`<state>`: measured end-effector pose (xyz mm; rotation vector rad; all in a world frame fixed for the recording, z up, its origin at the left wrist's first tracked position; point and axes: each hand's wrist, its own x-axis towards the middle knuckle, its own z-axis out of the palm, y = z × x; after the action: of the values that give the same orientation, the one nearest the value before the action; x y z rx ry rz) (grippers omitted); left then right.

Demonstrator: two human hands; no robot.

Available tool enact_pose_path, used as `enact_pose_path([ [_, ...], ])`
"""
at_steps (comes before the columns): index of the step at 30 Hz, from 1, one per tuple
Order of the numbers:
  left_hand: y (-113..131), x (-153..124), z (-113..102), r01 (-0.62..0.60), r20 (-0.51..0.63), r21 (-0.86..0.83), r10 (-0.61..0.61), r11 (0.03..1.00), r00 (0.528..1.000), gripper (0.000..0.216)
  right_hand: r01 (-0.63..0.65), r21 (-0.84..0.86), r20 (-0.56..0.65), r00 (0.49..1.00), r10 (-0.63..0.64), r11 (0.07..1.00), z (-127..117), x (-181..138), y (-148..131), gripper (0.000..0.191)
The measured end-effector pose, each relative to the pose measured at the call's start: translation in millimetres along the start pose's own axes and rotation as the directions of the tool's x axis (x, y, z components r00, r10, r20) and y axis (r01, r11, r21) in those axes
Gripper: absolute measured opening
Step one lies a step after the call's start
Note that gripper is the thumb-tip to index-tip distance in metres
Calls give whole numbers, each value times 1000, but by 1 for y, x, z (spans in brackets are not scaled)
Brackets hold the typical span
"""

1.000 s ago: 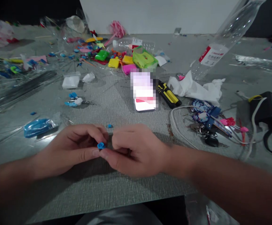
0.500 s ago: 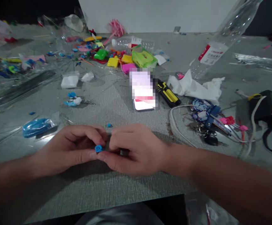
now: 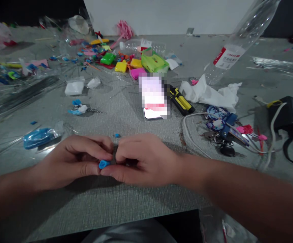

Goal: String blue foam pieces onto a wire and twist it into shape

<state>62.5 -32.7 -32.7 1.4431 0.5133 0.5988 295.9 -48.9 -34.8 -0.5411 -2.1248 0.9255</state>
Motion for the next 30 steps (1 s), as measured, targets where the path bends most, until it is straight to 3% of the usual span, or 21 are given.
enact_pose_path([
  [4, 3, 0, 1, 10, 12, 20, -11, 1000, 1000, 37, -34, 70, 13, 999, 33, 997, -1, 0, 2, 31],
  [6, 4, 1, 2, 11, 8, 64, -12, 998, 1000, 33, -81, 193, 22, 997, 78, 978, -5, 0, 3, 33],
  [8, 4, 1, 1, -22, 13, 214, 20, 977, 1000, 27, -170, 346, -16, 982, 187, 923, -10, 2, 5, 33],
  [10, 3, 2, -1, -117, 73, 466, 93, 877, 993, 23, -216, 455, -189, 925, 331, 864, -14, 5, 8, 38],
  [12, -1, 2, -3, -230, 182, 678, 144, 698, 973, 22, -281, 517, -306, 821, 481, 808, -16, 9, 11, 40],
  [13, -3, 3, -4, -265, 219, 740, 151, 619, 964, 20, -331, 529, -312, 780, 542, 781, -15, 11, 13, 39],
  [15, -7, 3, -6, -250, 219, 790, 123, 560, 968, 19, -449, 503, -261, 736, 625, 738, -13, 13, 15, 37],
  [17, -10, 3, -6, -205, 186, 817, 90, 539, 978, 22, -526, 444, -166, 747, 644, 725, -9, 13, 16, 28],
  [20, -12, 2, -6, -157, 159, 838, 42, 523, 986, 23, -545, 382, -83, 784, 615, 746, -6, 12, 16, 12],
  [30, -5, 3, -5, -111, 129, 843, 2, 527, 992, 18, -564, 332, -53, 789, 613, 756, -7, 11, 12, 19],
])
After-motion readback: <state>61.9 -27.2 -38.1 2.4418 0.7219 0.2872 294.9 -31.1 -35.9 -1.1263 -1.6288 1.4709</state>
